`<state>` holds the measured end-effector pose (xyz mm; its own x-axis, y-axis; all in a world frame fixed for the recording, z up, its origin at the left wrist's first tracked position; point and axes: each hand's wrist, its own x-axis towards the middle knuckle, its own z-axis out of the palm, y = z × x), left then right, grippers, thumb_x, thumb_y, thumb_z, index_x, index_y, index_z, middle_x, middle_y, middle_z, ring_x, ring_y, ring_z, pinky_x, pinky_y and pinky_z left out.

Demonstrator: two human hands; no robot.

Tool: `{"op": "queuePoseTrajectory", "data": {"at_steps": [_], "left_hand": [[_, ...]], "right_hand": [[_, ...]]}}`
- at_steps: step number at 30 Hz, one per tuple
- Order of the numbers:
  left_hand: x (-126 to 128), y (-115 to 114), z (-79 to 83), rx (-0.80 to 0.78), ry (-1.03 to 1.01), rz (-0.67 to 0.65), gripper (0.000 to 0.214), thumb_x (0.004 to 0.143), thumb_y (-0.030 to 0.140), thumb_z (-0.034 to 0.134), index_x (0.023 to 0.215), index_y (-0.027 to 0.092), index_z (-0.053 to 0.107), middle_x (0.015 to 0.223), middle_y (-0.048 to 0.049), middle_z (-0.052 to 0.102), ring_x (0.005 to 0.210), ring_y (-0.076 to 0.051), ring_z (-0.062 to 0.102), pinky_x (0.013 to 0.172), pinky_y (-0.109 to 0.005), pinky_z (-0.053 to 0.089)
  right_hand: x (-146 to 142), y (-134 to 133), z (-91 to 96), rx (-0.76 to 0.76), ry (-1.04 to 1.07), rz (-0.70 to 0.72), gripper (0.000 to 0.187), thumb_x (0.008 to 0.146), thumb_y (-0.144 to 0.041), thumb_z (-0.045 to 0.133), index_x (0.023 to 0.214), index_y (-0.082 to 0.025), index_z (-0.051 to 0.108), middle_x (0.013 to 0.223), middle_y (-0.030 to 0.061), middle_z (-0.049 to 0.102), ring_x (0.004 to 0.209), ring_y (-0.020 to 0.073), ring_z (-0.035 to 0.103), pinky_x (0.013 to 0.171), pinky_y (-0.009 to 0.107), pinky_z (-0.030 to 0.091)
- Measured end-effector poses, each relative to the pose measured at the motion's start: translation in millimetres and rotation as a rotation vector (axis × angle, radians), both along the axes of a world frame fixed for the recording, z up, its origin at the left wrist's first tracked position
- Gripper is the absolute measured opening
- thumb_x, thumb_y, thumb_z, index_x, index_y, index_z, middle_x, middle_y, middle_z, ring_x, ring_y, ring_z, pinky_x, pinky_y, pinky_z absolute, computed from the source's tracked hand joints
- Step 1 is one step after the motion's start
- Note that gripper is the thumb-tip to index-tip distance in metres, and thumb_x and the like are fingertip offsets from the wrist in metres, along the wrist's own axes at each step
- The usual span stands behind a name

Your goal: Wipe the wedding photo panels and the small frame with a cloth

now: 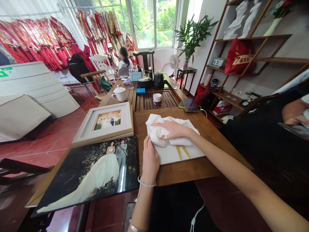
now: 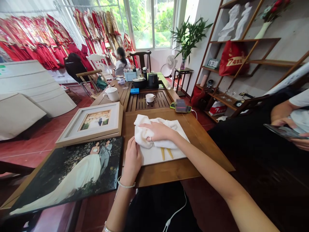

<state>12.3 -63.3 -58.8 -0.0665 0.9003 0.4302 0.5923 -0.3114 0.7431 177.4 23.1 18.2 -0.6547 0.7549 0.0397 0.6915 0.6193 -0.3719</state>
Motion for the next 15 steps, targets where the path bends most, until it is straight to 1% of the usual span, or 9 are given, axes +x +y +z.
{"op": "queuePoseTrajectory", "data": {"at_steps": [3, 5, 7, 9, 13, 15], "left_hand": [[0.1, -1.1, 1.9, 0.004, -0.01, 0.008, 0.048, 0.086, 0.002, 0.036, 0.131, 0.012, 0.049, 0.135, -0.0195, 0.051, 0.129, -0.028, 0.05, 0.111, -0.048, 0.041], [-0.1, -1.8, 2.1, 0.026, -0.019, -0.007, 0.054, 0.082, -0.001, 0.037, 0.132, 0.014, 0.048, 0.136, -0.0179, 0.05, 0.129, -0.027, 0.05, 0.111, -0.047, 0.04], [-0.4, -2.2, 1.2, 0.044, -0.016, -0.03, 0.056, 0.081, -0.002, 0.038, 0.134, 0.014, 0.047, 0.137, -0.0174, 0.049, 0.131, -0.027, 0.049, 0.112, -0.047, 0.039], [-0.9, -2.0, -0.4, 0.041, -0.005, -0.032, 0.054, 0.082, 0.0, 0.041, 0.134, 0.014, 0.047, 0.138, -0.0183, 0.049, 0.131, -0.028, 0.048, 0.112, -0.048, 0.039], [-1.6, -1.0, -3.2, 0.006, 0.014, -0.011, 0.044, 0.085, 0.005, 0.042, 0.128, 0.013, 0.051, 0.133, -0.0191, 0.053, 0.131, -0.029, 0.049, 0.11, -0.05, 0.041], [-2.0, -0.7, -3.5, -0.004, 0.018, -0.01, 0.043, 0.086, 0.005, 0.041, 0.127, 0.013, 0.052, 0.134, -0.0187, 0.052, 0.131, -0.028, 0.05, 0.11, -0.049, 0.041]], "right_hand": [[-4.4, 16.2, 6.7, -0.061, -0.052, 0.117, 0.087, 0.07, -0.025, 0.067, 0.15, -0.031, 0.034, 0.139, 0.0082, 0.055, 0.119, 0.0331, 0.054, 0.096, 0.047, 0.042], [-2.9, 17.5, 6.9, -0.083, -0.009, 0.176, 0.1, 0.065, -0.024, 0.069, 0.154, -0.027, 0.024, 0.149, 0.0093, 0.046, 0.126, 0.0324, 0.049, 0.101, 0.045, 0.04], [1.5, 10.8, 4.7, -0.097, 0.065, 0.209, 0.112, 0.061, -0.025, 0.073, 0.156, -0.021, 0.013, 0.155, 0.0126, 0.035, 0.132, 0.032, 0.043, 0.105, 0.044, 0.037], [7.9, -2.8, 2.2, -0.111, 0.1, 0.209, 0.116, 0.059, -0.027, 0.075, 0.155, -0.018, 0.01, 0.155, 0.0157, 0.033, 0.133, 0.0326, 0.041, 0.106, 0.045, 0.035], [21.0, -44.8, 3.4, -0.111, 0.035, 0.172, 0.11, 0.062, -0.028, 0.074, 0.154, -0.018, 0.015, 0.144, 0.017, 0.045, 0.126, 0.0358, 0.046, 0.104, 0.052, 0.034], [25.1, -67.9, 7.0, -0.121, 0.005, 0.167, 0.109, 0.063, -0.028, 0.074, 0.155, -0.018, 0.014, 0.138, 0.0172, 0.049, 0.123, 0.0366, 0.047, 0.103, 0.053, 0.035]]}}
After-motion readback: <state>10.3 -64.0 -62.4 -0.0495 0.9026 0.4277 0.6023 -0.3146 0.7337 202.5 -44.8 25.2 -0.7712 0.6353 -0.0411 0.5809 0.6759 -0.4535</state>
